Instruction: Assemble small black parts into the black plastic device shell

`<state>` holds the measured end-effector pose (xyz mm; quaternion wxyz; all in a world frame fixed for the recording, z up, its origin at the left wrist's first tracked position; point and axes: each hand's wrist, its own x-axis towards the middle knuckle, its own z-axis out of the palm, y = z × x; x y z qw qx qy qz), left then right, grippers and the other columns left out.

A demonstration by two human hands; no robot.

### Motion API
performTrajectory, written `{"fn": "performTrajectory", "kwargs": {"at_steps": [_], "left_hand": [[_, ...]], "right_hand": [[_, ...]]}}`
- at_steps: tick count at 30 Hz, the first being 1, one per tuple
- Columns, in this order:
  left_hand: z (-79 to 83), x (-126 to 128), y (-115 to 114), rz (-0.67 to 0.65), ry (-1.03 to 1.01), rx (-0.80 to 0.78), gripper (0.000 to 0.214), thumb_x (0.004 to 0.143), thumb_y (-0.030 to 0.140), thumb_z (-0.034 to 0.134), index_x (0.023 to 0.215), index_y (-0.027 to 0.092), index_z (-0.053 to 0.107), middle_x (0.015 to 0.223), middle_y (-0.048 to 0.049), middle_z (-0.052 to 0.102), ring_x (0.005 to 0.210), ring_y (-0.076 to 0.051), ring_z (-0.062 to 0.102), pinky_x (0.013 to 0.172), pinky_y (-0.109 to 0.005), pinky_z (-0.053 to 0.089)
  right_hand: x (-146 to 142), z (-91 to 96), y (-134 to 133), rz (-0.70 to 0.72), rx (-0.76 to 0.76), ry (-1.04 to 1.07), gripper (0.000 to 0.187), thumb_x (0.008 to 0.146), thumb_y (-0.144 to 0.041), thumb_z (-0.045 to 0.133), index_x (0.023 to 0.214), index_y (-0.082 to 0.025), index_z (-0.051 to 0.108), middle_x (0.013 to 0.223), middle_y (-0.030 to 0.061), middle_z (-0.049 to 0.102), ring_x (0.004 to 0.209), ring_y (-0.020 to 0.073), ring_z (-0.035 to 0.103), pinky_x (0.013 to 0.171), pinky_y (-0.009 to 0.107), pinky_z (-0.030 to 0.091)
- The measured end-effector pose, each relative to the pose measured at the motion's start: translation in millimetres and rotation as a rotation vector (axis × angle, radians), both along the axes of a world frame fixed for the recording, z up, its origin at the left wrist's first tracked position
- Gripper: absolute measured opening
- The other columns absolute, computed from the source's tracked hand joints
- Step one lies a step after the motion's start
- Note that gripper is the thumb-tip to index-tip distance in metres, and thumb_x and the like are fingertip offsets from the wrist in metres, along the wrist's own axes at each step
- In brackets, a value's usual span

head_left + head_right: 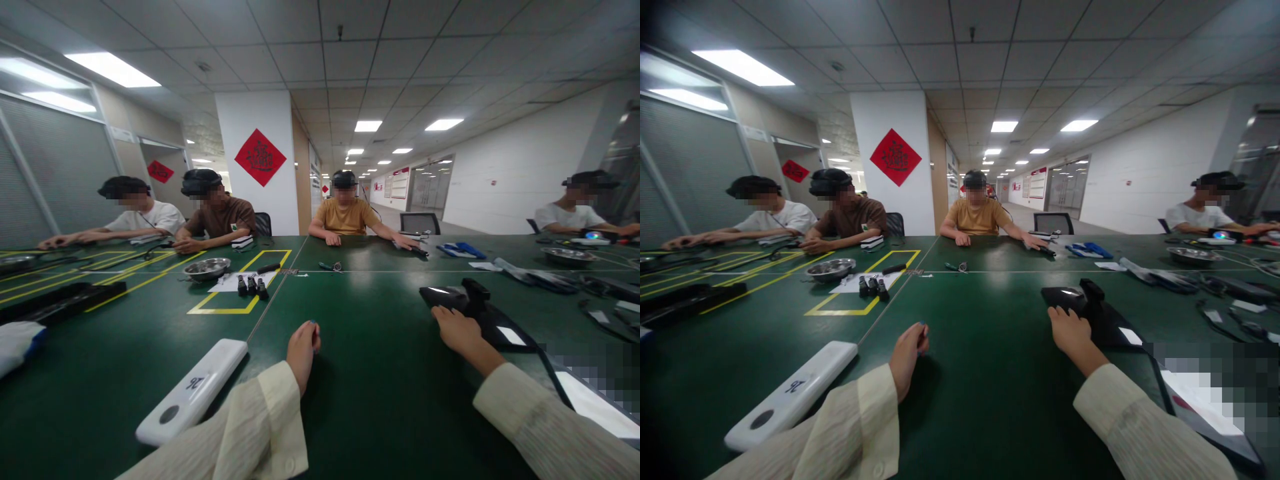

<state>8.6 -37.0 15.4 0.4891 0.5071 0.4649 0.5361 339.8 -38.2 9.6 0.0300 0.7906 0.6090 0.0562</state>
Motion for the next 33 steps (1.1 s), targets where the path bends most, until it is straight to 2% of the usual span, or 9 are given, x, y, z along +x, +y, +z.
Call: {"fn": "performTrajectory", "kwargs": {"at_steps": [8,12,15,17,20,24,26,28,33], "left_hand": [[-0.2,0.2,-0.1,-0.011,-0.005,-0.005,0.023,0.067,0.042,0.042,0.06,0.021,0.041,0.041,0.0082,0.033,0.043,-0.01,0.032,0.048,-0.021,0.028],[-0.3,0.6,0.0,-0.007,0.0,0.01,0.022,0.067,0.041,0.042,0.059,0.021,0.04,0.041,0.008,0.033,0.043,-0.01,0.032,0.048,-0.021,0.028],[0.8,1.3,-0.6,0.017,0.019,0.027,0.022,0.066,0.041,0.041,0.058,0.021,0.04,0.04,0.0077,0.033,0.043,-0.01,0.033,0.047,-0.021,0.027],[1.4,1.9,-1.2,0.025,0.018,0.025,0.022,0.066,0.041,0.041,0.058,0.021,0.04,0.04,0.0079,0.033,0.042,-0.01,0.032,0.046,-0.021,0.026],[1.6,2.3,-1.8,0.014,0.002,0.019,0.021,0.066,0.04,0.042,0.059,0.021,0.04,0.04,0.008,0.032,0.042,-0.009,0.031,0.046,-0.021,0.026],[1.4,2.1,-1.8,-0.002,-0.019,0.019,0.022,0.067,0.04,0.042,0.058,0.02,0.041,0.04,0.0078,0.033,0.042,-0.009,0.031,0.046,-0.021,0.027],[1.4,2.0,-1.7,-0.004,-0.026,0.019,0.022,0.067,0.04,0.042,0.058,0.02,0.041,0.04,0.008,0.033,0.041,-0.009,0.031,0.045,-0.021,0.027],[1.3,2.0,-1.5,-0.003,-0.035,0.023,0.022,0.067,0.04,0.043,0.058,0.02,0.041,0.04,0.0081,0.033,0.042,-0.009,0.031,0.045,-0.02,0.026],[1.2,1.8,-1.3,-0.013,-0.046,0.024,0.021,0.068,0.039,0.044,0.058,0.02,0.041,0.039,0.0084,0.032,0.041,-0.008,0.03,0.045,-0.02,0.026]], "right_hand": [[6.8,0.6,-0.5,-0.029,-0.01,0.028,0.043,0.083,-0.003,0.026,0.116,-0.016,0.05,0.128,0.0135,0.046,0.115,0.0285,0.045,0.08,0.043,0.041],[7.8,-3.8,2.1,-0.019,0.065,0.006,0.039,0.082,-0.005,0.03,0.113,-0.014,0.051,0.118,0.0148,0.052,0.112,0.0284,0.046,0.081,0.041,0.04],[6.7,-4.2,3.5,-0.071,0.286,-0.002,0.037,0.083,-0.019,0.036,0.117,-0.01,0.048,0.116,0.0193,0.049,0.103,0.0309,0.05,0.075,0.039,0.042],[5.8,-2.2,3.0,-0.14,0.503,-0.023,0.041,0.083,-0.026,0.038,0.12,-0.01,0.045,0.124,0.0232,0.039,0.103,0.0342,0.048,0.075,0.041,0.041],[6.6,1.9,0.1,-0.206,0.763,-0.015,0.048,0.081,-0.026,0.04,0.127,-0.01,0.037,0.136,0.0251,0.02,0.11,0.038,0.042,0.08,0.044,0.038],[15.5,3.9,-3.8,-0.273,0.918,0.083,0.061,0.08,-0.025,0.041,0.136,-0.009,0.021,0.138,0.0271,0.009,0.119,0.042,0.033,0.086,0.049,0.034],[23.5,3.1,-4.2,-0.319,0.91,0.178,0.063,0.081,-0.027,0.04,0.137,-0.009,0.019,0.137,0.0284,0.011,0.119,0.0428,0.033,0.087,0.049,0.034],[33.4,1.5,-3.6,-0.345,0.837,0.303,0.06,0.082,-0.028,0.037,0.138,-0.012,0.022,0.134,0.0276,0.018,0.117,0.0418,0.038,0.085,0.049,0.036],[56.0,-4.4,1.4,-0.335,0.635,0.493,0.046,0.082,-0.025,0.033,0.126,-0.017,0.047,0.128,0.0231,0.03,0.112,0.0376,0.046,0.085,0.046,0.039]]}}
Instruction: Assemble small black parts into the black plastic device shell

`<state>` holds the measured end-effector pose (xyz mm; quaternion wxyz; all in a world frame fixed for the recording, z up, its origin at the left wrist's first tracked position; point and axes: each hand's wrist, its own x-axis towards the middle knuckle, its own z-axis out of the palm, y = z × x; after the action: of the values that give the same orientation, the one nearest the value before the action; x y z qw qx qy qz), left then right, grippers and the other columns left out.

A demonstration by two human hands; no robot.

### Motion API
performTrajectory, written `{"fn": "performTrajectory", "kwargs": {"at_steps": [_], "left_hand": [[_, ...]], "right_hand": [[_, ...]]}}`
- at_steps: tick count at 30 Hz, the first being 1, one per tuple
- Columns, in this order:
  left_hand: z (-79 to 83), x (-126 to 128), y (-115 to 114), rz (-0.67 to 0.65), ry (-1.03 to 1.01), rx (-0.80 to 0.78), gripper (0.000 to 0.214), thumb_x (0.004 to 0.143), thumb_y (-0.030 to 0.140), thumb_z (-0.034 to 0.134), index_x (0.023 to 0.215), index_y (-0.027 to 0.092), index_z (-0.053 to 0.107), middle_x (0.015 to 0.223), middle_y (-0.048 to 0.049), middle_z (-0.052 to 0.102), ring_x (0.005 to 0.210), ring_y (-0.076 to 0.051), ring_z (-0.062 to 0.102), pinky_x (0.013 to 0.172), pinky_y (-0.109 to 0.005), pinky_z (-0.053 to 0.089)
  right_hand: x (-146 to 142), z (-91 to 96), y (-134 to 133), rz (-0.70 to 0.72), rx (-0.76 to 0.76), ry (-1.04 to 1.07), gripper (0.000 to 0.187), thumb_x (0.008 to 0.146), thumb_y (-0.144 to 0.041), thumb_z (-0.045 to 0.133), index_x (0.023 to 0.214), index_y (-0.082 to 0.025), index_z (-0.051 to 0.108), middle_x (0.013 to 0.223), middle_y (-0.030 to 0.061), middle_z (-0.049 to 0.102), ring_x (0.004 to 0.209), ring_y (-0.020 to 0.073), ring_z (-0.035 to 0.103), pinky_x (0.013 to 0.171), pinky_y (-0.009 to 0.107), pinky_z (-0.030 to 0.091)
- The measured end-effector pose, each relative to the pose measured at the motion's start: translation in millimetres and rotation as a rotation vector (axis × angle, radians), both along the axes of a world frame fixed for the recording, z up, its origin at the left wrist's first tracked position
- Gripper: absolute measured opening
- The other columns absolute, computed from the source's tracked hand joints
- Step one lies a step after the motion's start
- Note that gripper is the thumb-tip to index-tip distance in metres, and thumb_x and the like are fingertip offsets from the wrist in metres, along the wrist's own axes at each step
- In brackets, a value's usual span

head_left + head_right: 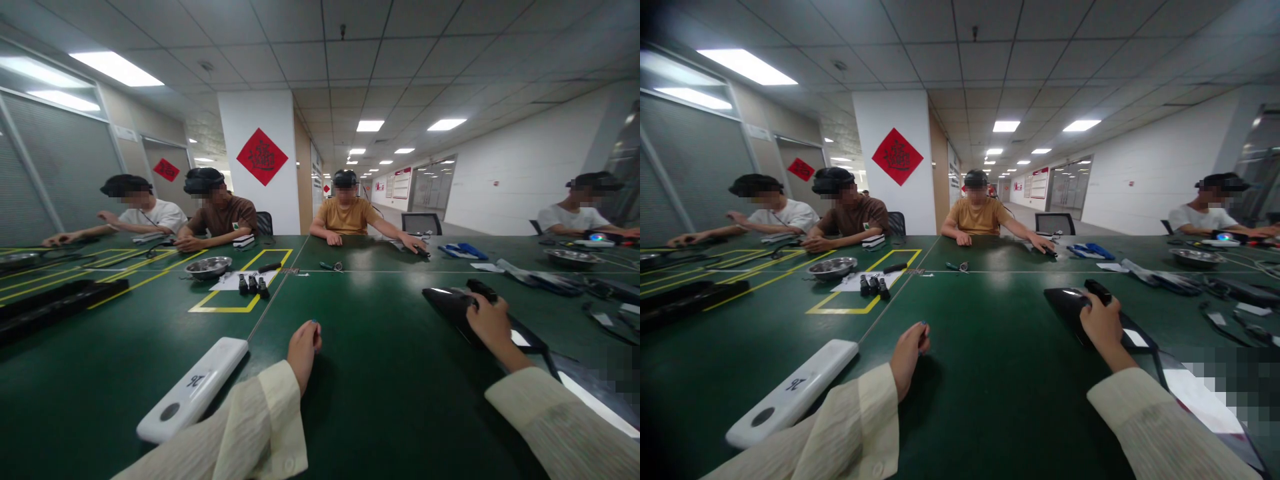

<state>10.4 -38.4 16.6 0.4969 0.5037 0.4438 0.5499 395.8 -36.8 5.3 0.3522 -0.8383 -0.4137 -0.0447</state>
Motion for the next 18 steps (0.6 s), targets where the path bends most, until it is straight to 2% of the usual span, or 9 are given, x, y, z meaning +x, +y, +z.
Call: {"fn": "performTrajectory", "kwargs": {"at_steps": [6,9,14,18], "left_hand": [[1.4,-0.2,-1.7,0.004,0.022,0.003,0.02,0.069,0.038,0.042,0.059,0.02,0.042,0.041,0.008,0.033,0.043,-0.009,0.031,0.046,-0.02,0.027],[0.4,-0.4,-1.0,0.005,0.036,0.003,0.021,0.069,0.039,0.042,0.06,0.02,0.042,0.041,0.008,0.034,0.043,-0.009,0.032,0.046,-0.02,0.027],[-2.0,-0.7,2.0,0.009,0.069,0.009,0.022,0.07,0.04,0.041,0.06,0.02,0.04,0.041,0.0086,0.032,0.042,-0.009,0.031,0.046,-0.02,0.027],[-0.8,0.3,1.0,-0.006,0.109,0.043,0.024,0.075,0.04,0.038,0.061,0.02,0.039,0.042,0.0084,0.032,0.042,-0.009,0.031,0.046,-0.02,0.027]], "right_hand": [[9.0,-6.0,6.8,0.027,0.096,0.031,0.049,0.079,-0.017,0.031,0.124,-0.007,0.05,0.118,0.023,0.043,0.122,0.0332,0.035,0.097,0.041,0.032],[13.0,-12.3,12.3,0.032,0.185,-0.007,0.048,0.077,-0.015,0.032,0.116,-0.002,0.056,0.115,0.0227,0.046,0.119,0.0319,0.037,0.1,0.041,0.029],[23.1,-22.4,21.2,0.001,0.39,0.009,0.046,0.072,-0.018,0.035,0.104,-0.002,0.063,0.108,0.0202,0.051,0.109,0.031,0.043,0.098,0.045,0.032],[16.0,-17.6,21.3,0.06,0.52,-0.125,0.044,0.074,-0.019,0.035,0.105,-0.004,0.063,0.113,0.0193,0.046,0.113,0.0302,0.04,0.1,0.045,0.031]]}}
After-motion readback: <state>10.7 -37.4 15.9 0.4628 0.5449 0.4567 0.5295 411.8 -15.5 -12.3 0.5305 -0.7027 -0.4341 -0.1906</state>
